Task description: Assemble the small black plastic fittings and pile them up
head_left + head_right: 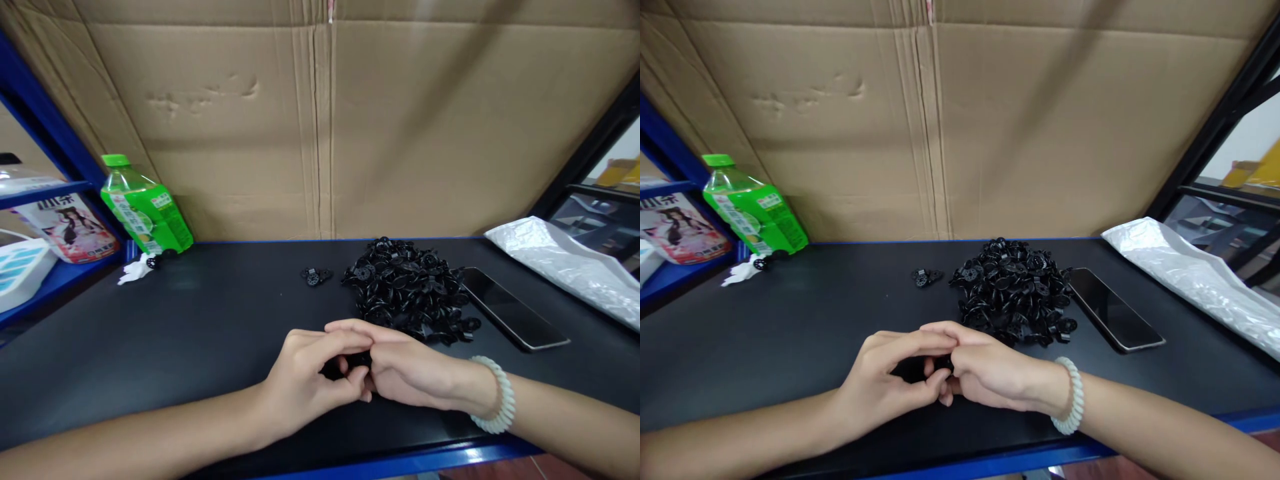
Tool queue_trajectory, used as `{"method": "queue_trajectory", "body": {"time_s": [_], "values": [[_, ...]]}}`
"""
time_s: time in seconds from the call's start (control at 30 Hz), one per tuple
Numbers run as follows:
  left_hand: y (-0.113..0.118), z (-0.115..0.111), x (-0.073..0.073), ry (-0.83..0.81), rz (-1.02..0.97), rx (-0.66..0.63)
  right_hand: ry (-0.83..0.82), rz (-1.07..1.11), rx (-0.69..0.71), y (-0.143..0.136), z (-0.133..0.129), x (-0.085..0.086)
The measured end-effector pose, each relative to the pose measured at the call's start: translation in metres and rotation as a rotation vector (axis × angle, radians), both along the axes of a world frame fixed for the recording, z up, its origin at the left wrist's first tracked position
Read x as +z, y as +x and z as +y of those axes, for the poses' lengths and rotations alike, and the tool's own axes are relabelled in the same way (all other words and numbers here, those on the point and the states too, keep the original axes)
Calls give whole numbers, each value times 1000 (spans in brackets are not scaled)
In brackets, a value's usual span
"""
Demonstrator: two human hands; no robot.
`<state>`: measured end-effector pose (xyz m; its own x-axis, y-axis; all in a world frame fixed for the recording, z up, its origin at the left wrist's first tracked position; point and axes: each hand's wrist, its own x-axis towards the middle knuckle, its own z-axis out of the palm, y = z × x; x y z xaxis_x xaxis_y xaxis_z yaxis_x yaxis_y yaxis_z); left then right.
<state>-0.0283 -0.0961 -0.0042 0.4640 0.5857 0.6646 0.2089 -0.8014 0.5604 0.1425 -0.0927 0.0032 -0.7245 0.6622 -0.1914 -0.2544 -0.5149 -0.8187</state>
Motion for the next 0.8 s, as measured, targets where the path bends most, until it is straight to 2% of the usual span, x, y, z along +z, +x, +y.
{"method": "queue_trajectory", "body": {"time_s": [0.13,0.23,0.8], "values": [[-1,0,-7,145,46,84,-17,-1,-93,-6,-4,-1],[-2,-1,-10,192,56,106,-15,19,-129,-9,-6,-3],[-4,5,-15,175,9,139,-41,100,-233,-17,-5,-11]]}}
